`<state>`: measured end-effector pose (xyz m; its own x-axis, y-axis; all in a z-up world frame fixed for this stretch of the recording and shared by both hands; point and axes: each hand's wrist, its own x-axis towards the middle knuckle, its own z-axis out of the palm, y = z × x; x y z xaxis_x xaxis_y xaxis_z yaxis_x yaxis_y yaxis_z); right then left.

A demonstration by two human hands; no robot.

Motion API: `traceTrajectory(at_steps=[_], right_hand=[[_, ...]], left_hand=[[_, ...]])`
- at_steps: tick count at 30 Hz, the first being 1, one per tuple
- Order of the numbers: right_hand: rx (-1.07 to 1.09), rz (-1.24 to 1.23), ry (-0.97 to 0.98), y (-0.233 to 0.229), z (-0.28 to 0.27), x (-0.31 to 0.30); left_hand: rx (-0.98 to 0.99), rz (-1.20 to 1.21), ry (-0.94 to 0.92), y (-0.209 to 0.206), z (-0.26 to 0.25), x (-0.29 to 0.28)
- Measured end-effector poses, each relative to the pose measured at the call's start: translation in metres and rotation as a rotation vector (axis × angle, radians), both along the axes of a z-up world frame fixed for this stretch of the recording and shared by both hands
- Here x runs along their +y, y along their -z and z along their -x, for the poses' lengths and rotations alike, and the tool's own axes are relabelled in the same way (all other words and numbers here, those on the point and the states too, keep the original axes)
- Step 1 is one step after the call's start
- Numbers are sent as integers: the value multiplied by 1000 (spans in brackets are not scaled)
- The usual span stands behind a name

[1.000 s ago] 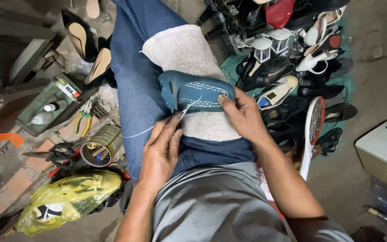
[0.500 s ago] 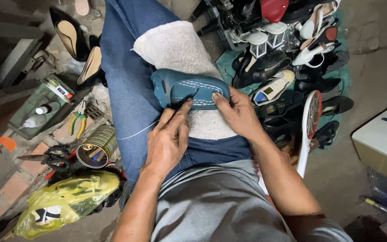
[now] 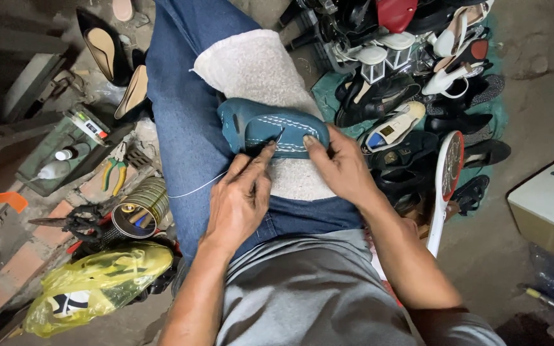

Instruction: Hand-stitching the upper or sole of a blue shoe using a needle and thread in a workshop environment.

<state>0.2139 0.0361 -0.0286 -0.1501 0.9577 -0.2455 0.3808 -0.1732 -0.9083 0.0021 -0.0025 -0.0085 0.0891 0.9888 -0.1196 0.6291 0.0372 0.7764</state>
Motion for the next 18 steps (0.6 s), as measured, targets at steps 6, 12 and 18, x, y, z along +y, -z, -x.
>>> traceTrajectory(at_steps=[6,12,18], right_hand=[[-184,-222,-180,-24,19,-4],[-443,-462,-239,-39,44,-13],[-552,-543,-238,-45,48,-13]], left_hand=[[-29,14,150,-23,34,20],[21,17,302,-47,62,43],[68,4,337,-41,50,48]])
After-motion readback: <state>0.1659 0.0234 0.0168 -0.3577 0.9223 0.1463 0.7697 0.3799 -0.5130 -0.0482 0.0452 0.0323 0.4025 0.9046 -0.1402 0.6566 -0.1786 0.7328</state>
